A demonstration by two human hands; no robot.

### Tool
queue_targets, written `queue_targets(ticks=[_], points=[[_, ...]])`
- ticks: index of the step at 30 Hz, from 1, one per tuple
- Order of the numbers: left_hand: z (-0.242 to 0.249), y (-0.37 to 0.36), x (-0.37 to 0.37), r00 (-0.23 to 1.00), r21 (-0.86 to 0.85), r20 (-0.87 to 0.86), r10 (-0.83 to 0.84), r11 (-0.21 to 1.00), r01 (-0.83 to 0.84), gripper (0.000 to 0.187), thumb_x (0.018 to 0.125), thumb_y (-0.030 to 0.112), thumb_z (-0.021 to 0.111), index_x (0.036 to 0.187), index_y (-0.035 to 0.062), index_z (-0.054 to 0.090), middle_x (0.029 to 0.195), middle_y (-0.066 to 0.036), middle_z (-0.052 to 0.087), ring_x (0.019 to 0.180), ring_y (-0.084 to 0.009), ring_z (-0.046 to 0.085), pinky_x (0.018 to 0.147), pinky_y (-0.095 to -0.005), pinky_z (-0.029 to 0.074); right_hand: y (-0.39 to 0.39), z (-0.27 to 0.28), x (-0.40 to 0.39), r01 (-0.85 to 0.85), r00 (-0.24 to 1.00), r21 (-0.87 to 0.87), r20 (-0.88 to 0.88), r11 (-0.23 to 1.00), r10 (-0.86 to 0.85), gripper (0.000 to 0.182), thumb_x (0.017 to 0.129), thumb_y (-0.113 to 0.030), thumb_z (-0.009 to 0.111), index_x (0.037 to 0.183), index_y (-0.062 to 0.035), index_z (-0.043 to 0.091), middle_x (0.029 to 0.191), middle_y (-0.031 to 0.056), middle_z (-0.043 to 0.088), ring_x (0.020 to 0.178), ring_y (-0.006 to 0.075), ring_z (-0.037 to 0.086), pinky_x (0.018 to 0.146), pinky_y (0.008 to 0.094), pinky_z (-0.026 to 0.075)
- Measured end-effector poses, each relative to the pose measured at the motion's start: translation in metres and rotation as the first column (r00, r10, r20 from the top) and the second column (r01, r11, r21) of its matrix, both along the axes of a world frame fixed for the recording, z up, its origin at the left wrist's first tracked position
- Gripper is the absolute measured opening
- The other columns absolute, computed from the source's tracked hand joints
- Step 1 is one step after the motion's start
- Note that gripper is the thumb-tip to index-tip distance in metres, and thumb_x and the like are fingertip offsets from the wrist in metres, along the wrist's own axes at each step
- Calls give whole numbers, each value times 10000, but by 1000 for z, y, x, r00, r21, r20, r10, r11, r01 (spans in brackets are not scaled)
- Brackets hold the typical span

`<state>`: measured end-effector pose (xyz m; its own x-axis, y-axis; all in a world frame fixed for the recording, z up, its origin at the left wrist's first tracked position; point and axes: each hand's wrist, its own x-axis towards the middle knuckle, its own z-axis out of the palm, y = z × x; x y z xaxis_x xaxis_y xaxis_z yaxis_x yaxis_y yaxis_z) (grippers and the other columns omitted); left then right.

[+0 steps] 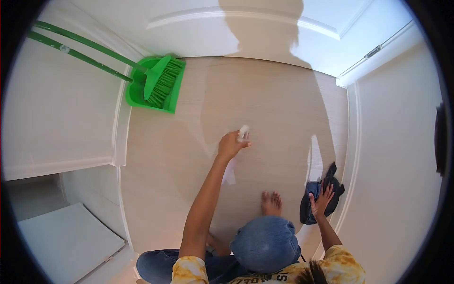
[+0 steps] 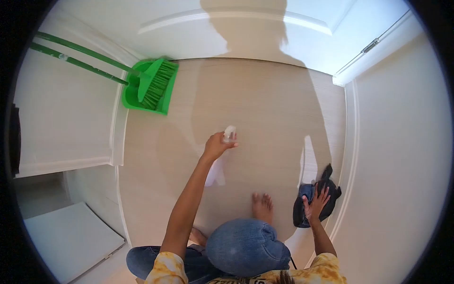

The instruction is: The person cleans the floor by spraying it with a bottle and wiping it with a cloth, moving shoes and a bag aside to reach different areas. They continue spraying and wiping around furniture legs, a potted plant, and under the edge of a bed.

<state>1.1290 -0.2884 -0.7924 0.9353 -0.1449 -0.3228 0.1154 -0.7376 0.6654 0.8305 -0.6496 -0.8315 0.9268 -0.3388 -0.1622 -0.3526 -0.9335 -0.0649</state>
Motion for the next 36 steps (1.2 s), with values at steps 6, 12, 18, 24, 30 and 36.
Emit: queue_targets(ticks=[6, 12, 18, 24, 30, 36], points=[[36, 0, 1, 987, -129, -88, 133, 981, -144, 409, 737, 434, 727, 810, 36, 668, 773, -105, 677, 760, -221, 641, 640, -377, 485, -10, -6, 9, -68, 997, -56, 36, 996, 70, 684, 891, -562, 393, 1406, -114, 364, 1498, 162, 224, 1398, 359, 133, 1106, 538, 66], [41, -8, -5, 993, -55, -71, 90, 994, -93, 417, 745, 406, 744, 869, 21, 642, 795, -140, 641, 802, -265, 624, 765, -405, 480, -13, -7, 9, -55, 997, -62, 51, 997, 58, 657, 901, -539, 383, 1404, -115, 370, 1490, 163, 245, 1394, 354, 154, 1103, 541, 79], [-1, 2, -19, 863, 216, 499, -81, 976, -34, 421, 709, 483, 719, 807, 78, 659, 692, -75, 624, 810, -266, 590, 941, -478, 325, -12, -7, 9, -69, 993, -75, 87, 995, 76, 623, 914, -507, 379, 1395, -111, 385, 1484, 166, 257, 1388, 359, 168, 1099, 548, 100], [33, 3, -17, 973, 399, 194, -122, 916, 35, 406, 665, 476, 745, 846, 120, 672, 659, -58, 627, 802, -254, 578, 916, -438, 328, -10, -5, 10, -68, 991, -51, 109, 996, 73, 607, 915, -488, 396, 1393, -113, 385, 1483, 160, 261, 1386, 360, 175, 1097, 554, 107], [7, 4, -20, 926, 148, 362, -110, 987, 59, 398, 653, 427, 766, 827, 83, 668, 662, -68, 632, 793, -250, 577, 858, -404, 349, -12, -7, 11, -61, 993, -73, 92, 995, 68, 608, 913, -488, 397, 1397, -120, 377, 1486, 156, 255, 1387, 359, 173, 1099, 556, 99], [22, 8, -23, 960, 254, 264, -94, 967, 25, 389, 649, 430, 765, 834, 102, 672, 674, -61, 638, 763, -261, 582, 861, -407, 351, -12, -8, 10, -50, 996, -44, 78, 998, 53, 634, 903, -510, 401, 1413, -137, 350, 1498, 148, 231, 1397, 353, 144, 1101, 556, 91]])
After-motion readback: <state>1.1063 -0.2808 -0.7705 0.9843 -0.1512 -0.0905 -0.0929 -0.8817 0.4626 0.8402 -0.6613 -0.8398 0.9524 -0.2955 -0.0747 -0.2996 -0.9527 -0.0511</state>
